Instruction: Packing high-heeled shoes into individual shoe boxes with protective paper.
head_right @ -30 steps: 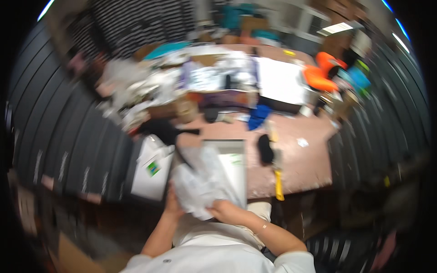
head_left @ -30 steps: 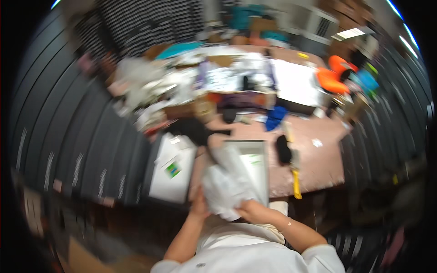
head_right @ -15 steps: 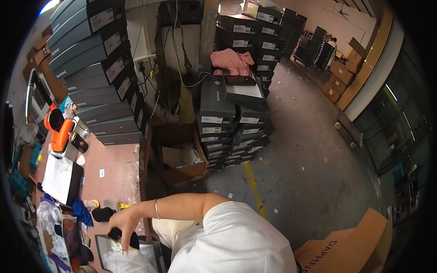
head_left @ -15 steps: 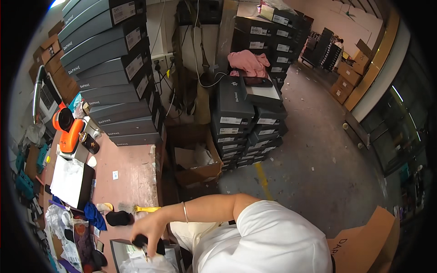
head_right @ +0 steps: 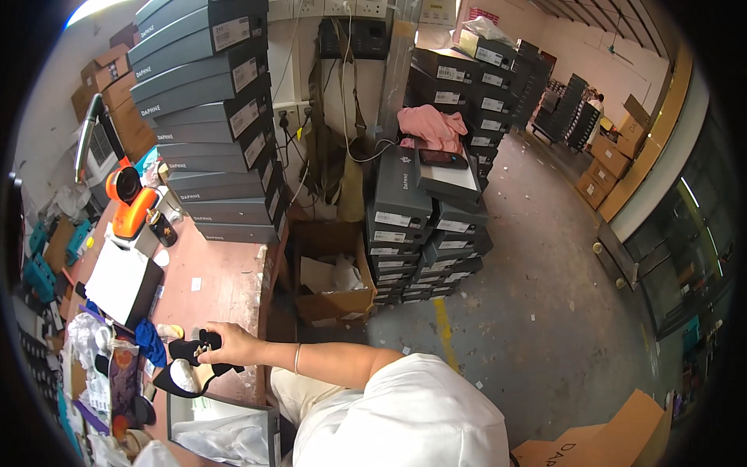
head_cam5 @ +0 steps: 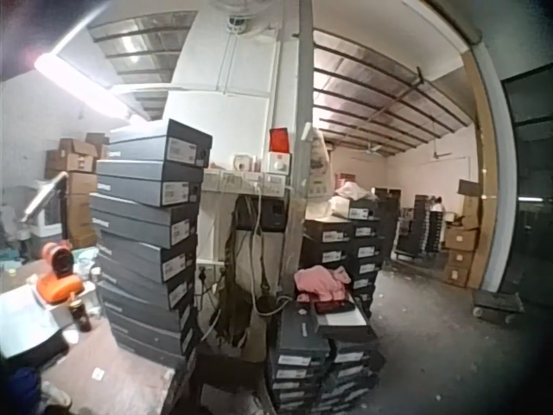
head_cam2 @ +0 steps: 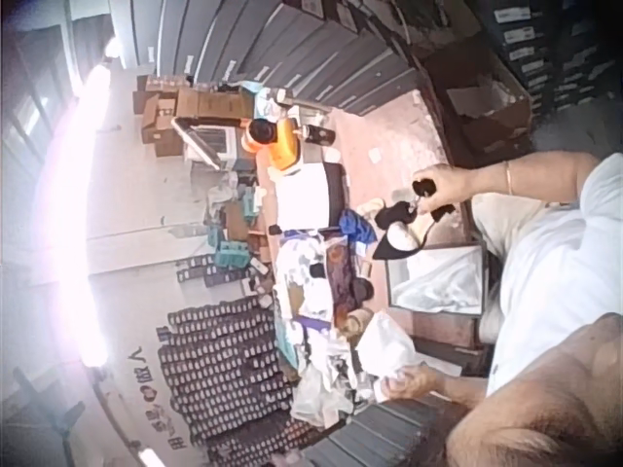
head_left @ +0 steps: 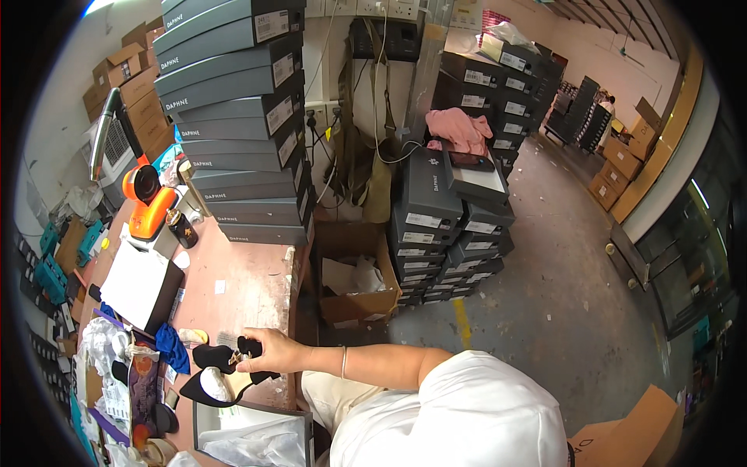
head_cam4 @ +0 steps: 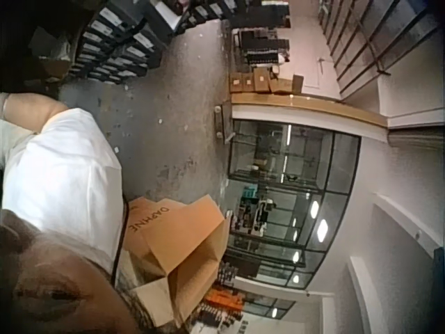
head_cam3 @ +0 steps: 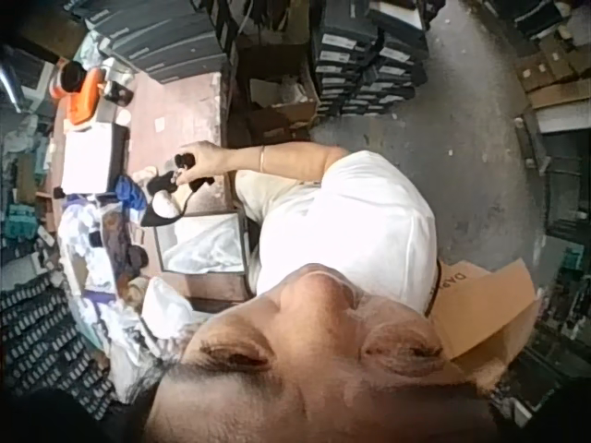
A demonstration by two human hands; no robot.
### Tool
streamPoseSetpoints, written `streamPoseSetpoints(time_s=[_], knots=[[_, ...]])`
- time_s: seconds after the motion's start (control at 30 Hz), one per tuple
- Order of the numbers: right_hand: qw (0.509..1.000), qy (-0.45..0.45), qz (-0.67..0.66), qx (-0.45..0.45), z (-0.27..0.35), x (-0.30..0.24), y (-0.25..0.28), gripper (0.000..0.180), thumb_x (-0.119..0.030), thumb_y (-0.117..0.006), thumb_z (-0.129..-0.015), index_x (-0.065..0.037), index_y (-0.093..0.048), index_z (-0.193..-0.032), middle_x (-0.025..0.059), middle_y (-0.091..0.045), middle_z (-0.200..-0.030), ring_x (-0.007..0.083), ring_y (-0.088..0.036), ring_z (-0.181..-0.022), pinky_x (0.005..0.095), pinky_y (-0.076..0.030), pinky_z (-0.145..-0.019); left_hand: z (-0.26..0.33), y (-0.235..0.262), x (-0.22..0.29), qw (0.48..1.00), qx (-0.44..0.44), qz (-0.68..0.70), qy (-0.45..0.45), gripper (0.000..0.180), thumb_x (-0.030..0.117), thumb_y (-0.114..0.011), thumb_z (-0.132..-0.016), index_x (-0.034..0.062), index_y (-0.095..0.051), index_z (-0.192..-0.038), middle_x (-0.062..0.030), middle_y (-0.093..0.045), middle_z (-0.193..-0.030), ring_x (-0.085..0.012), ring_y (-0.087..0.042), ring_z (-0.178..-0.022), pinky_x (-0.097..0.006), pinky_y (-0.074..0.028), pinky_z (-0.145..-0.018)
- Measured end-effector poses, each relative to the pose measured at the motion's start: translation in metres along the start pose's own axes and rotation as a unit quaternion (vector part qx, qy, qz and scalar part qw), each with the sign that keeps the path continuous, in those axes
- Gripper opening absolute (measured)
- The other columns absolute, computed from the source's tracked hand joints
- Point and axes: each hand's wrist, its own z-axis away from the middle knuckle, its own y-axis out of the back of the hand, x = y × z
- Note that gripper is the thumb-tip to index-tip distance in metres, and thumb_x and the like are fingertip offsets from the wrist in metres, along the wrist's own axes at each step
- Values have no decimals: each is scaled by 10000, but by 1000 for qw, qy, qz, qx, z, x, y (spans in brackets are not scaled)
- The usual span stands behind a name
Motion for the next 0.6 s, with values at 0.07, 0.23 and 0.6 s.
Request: streamPoseSetpoints(time_s=[0.07,0.23,0.6], knots=[[999,-11,-42,-2,2,-2,-5,371,-306,-776,-771,-28,-577,-914,38,-597,-762,103,-533,-706,269,-460,-674,81,-53,-14,944,-290,131,-83,408,90,-583,-854,-28,-516,-1239,-123,-575,-1013,-210,-475,-775,-328,-433,-686],[983,-6,-183,-9,1,15,-41,331,-236,-762,-783,-38,-581,-978,21,-597,-843,93,-553,-816,276,-473,-755,118,-65,34,758,-596,160,210,435,150,-580,-866,-65,-495,-1235,-216,-591,-1129,-361,-538,-1011,-401,-420,-900],[891,35,-164,-422,90,-4,-97,651,-359,-827,-707,-55,-527,-1198,180,-478,-1305,305,-450,-1246,392,-346,-1030,37,-40,122,76,-78,799,591,809,722,-371,-868,14,-509,-1235,-129,-595,-1063,-205,-589,-846,-356,-502,-766]])
